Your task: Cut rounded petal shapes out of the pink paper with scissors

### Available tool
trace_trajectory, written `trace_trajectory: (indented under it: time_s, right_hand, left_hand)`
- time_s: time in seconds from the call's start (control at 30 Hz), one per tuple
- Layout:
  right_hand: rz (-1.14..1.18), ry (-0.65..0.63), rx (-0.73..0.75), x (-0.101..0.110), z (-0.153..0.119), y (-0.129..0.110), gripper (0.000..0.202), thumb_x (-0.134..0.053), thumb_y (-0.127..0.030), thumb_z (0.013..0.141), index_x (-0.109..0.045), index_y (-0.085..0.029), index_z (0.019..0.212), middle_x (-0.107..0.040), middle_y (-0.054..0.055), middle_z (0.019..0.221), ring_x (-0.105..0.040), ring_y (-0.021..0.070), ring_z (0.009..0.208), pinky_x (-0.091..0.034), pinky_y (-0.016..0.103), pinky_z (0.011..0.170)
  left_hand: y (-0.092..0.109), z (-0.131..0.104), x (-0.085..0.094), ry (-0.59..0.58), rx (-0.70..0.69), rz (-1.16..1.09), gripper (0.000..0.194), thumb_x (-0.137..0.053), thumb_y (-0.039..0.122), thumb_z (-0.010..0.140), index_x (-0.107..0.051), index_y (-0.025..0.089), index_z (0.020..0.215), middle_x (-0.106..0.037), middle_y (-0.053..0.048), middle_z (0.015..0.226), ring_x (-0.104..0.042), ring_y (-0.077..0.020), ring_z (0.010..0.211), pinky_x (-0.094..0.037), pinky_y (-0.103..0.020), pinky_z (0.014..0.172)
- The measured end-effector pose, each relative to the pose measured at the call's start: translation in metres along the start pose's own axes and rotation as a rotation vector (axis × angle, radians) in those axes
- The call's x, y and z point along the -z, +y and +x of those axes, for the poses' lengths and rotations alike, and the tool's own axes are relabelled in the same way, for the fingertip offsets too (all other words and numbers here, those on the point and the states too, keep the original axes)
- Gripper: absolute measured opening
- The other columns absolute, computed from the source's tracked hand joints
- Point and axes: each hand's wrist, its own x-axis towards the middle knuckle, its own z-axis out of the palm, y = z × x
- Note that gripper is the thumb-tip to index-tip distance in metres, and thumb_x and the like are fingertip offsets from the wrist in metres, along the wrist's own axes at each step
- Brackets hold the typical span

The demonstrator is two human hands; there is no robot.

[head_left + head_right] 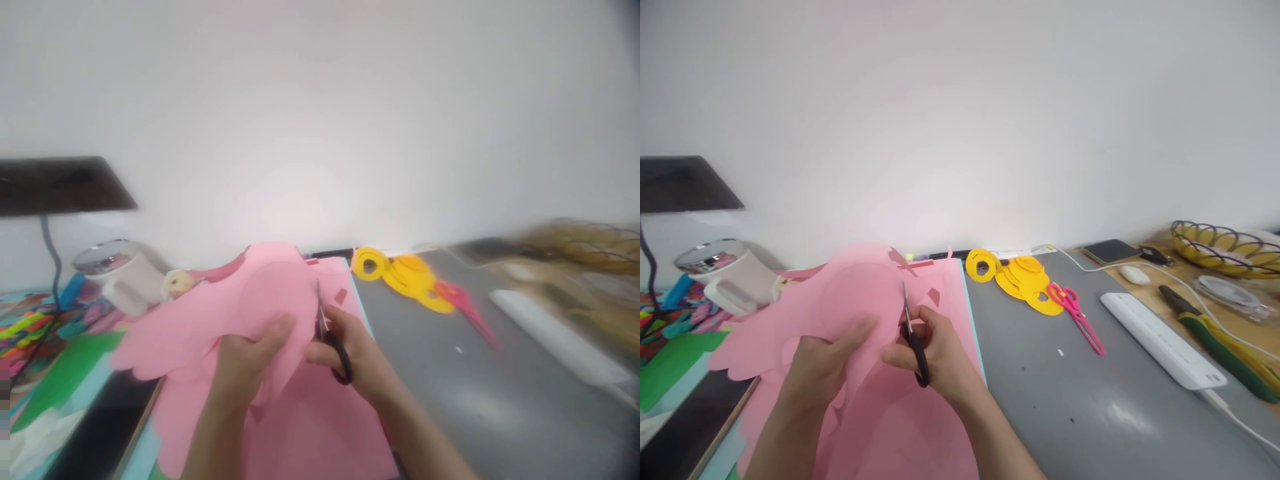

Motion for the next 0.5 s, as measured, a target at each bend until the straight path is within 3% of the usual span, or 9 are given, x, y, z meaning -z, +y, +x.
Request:
trace_trajectory:
  time_s: [0.23,0.5]
  right_hand:
    - [-0.058,0.018,-0.014,0.0,0.0001,0.0012,0.024,-0.071,-0.017,0.063,-0.052,-0.018,0.078,-0.049,-0.006,0.059,-0.038,0.0082,0.054,-0.028,0.02,0.049]
    - [-0.134,0.043,-0.018,-0.002,-0.0004,-0.0021,0.017,-0.06,-0.014,0.062,-0.053,-0.018,0.076,-0.053,-0.005,0.054,-0.046,0.0103,0.052,-0.034,0.022,0.049]
  left_hand:
    - [0.0001,0.0023,0.0048,-0.051,0.019,0.004,0.031,-0.085,0.032,0.048,-0.072,0.011,0.068,-0.074,-0.012,0.076,-0.069,-0.029,0.081,-0.056,-0.036,0.071]
    - [0.0041,-0.0029,0.002,-0.017,0.008,0.022,0.037,-0.084,0.042,0.049,-0.07,0.012,0.066,-0.072,-0.011,0.07,-0.067,-0.0273,0.072,-0.054,-0.035,0.059]
